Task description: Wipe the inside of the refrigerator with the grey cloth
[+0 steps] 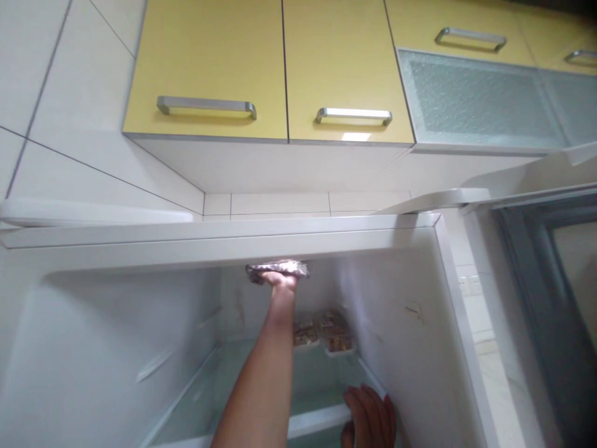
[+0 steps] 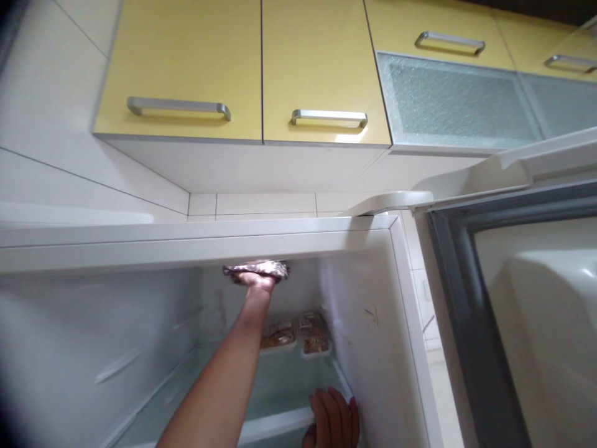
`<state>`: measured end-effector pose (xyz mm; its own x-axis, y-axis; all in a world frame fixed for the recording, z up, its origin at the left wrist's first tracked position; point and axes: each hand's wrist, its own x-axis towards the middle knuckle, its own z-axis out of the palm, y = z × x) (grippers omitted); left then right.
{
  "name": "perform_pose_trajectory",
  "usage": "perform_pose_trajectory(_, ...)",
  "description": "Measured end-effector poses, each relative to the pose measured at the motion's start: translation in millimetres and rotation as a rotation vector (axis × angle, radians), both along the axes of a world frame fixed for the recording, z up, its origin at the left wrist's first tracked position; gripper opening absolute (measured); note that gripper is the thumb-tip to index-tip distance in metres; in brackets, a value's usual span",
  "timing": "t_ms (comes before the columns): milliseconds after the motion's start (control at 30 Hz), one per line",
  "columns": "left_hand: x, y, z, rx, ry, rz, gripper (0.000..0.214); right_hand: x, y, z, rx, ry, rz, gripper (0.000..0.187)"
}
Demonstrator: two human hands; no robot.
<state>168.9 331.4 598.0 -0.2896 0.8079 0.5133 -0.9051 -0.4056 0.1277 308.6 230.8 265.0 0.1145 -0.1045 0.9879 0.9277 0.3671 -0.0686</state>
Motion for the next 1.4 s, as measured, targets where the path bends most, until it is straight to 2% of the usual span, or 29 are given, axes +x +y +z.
perform_pose_trajectory(167,84.9,-5.9,-14.2,0.050,0.005,-0.075,0.081,0.1,-1.2,0.8,-0.012,-0.025,-0.022,0.040)
perform_pose_trajectory(267,116.0,-21.8,-19.1,0.076,0.020,-0.125,0.075,0.2,-1.3,0.6,-0.016,-0.036,-0.030,0.039)
perform_pose_trajectory(433,128.4,-74.2,-17.4,0.086,0.057,-0.175,0.066,2.9,-1.3,0.4,-0.020,-0.060,-0.056,0.035)
perform_pose_trajectory(600,135.2,-145.7,-14.7,0.041,0.127,-0.242,0.067,5.0,-11.1,5.0,-0.037,-0.145,-0.111,0.034)
perform_pose_trajectory(733,133.6,-205.0,-13.5,0.010,0.194,-0.293,0.061,1.2,-28.7,13.8,-0.087,-0.099,-0.113,0.032)
perform_pose_trajectory(833,119.8,-244.3,-7.8,0.021,0.171,-0.333,0.053,2.2,-40.3,19.3,-0.118,-0.113,-0.076,0.033)
perform_pose_trajectory(933,91.4,-269.1,0.7,0.038,0.111,-0.303,0.047,7.7,-47.6,21.8,-0.132,-0.156,-0.047,0.035)
perform_pose_trajectory(1033,44.8,-275.0,9.0,0.027,0.065,-0.171,0.047,13.1,-51.6,22.7,-0.149,-0.183,-0.043,0.040)
perform_pose_trajectory(1233,-73.2,-270.4,20.3,0.104,-0.067,0.203,0.051,15.1,-52.2,22.6,-0.123,-0.208,-0.061,0.044)
perform_pose_trajectory(1300,-96.1,-275.9,19.5,0.058,-0.064,0.241,0.050,14.4,-50.6,21.9,-0.129,-0.204,-0.057,0.046)
perform_pose_trajectory(1400,-106.7,-290.6,13.7,0.007,-0.051,0.214,0.048,14.0,-48.0,20.1,-0.131,-0.194,-0.051,0.049)
